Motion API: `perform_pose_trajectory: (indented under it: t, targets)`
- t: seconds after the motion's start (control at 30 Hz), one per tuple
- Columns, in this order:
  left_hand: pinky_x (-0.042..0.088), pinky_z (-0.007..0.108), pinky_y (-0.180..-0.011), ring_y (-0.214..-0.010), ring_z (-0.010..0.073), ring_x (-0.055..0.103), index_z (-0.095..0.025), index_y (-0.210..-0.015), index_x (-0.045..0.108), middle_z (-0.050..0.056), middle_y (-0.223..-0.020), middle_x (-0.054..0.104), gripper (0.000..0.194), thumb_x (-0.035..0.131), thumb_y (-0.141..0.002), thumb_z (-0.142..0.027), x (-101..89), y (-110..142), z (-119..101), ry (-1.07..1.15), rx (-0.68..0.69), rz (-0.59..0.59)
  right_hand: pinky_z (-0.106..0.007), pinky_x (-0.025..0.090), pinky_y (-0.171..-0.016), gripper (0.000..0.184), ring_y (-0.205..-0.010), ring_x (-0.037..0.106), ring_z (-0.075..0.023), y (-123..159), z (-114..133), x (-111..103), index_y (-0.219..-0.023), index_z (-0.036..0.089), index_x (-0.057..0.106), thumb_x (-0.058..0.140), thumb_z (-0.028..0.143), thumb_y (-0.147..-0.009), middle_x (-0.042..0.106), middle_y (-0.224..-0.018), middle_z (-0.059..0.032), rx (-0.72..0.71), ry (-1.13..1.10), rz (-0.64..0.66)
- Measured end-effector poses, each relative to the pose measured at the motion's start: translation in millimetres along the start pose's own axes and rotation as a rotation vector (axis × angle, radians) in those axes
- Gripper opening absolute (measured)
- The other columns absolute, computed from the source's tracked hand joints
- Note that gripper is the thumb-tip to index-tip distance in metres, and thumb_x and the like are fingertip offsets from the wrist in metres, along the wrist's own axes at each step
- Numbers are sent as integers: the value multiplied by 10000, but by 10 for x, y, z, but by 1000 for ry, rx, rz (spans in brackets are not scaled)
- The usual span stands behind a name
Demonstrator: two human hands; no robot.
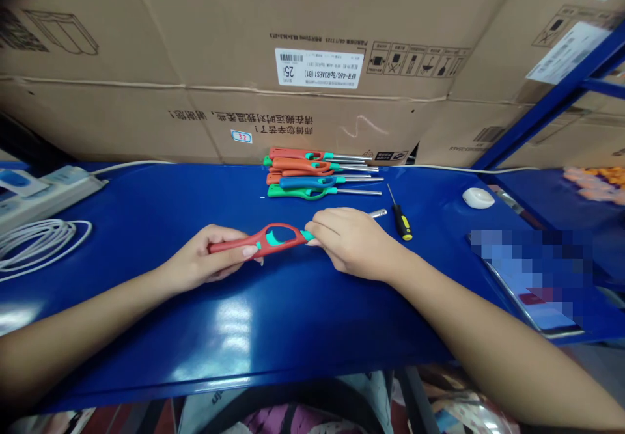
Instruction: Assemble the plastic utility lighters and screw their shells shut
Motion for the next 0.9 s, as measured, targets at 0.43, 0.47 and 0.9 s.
perform_pose_trajectory:
  t: [0.43,0.47,0.9]
  targets:
    - [318,246,-521,-509,87,410,-139,-803,664,-39,-587,492,261,590,-966,-329,65,188,-386,-713,528,-64,-305,452,-634,216,-678,566,-179,27,74,104,-985,117,647,432,100,-970,681,-802,-88,-18,29,80]
    - [330,253,-529,-516,96,438,-143,-830,665,-30,-600,519,251,575,-975,-327,78,197,-389,-755,548,-52,-307,446,-627,214,-674,567,-179,31,79,121,-978,116,648,435,102,-969,683,-807,-93,-17,23,92]
    - [463,297,-682,-797,202,669,-206,-1109,641,45,-926,711,380,427,-1034,-511,137,12,-211,-1046,397,5,-293,358,-648,119,-682,551,-170,92,-179,410,-853,188,639,593,269,-927,656,-773,-27,254,-198,468]
Point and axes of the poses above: each hand's wrist, its own y-axis away from the middle knuckle, its own x-axis out of the palm, z = x × y, the point moved 8 cm from there along -y, towards the middle knuckle
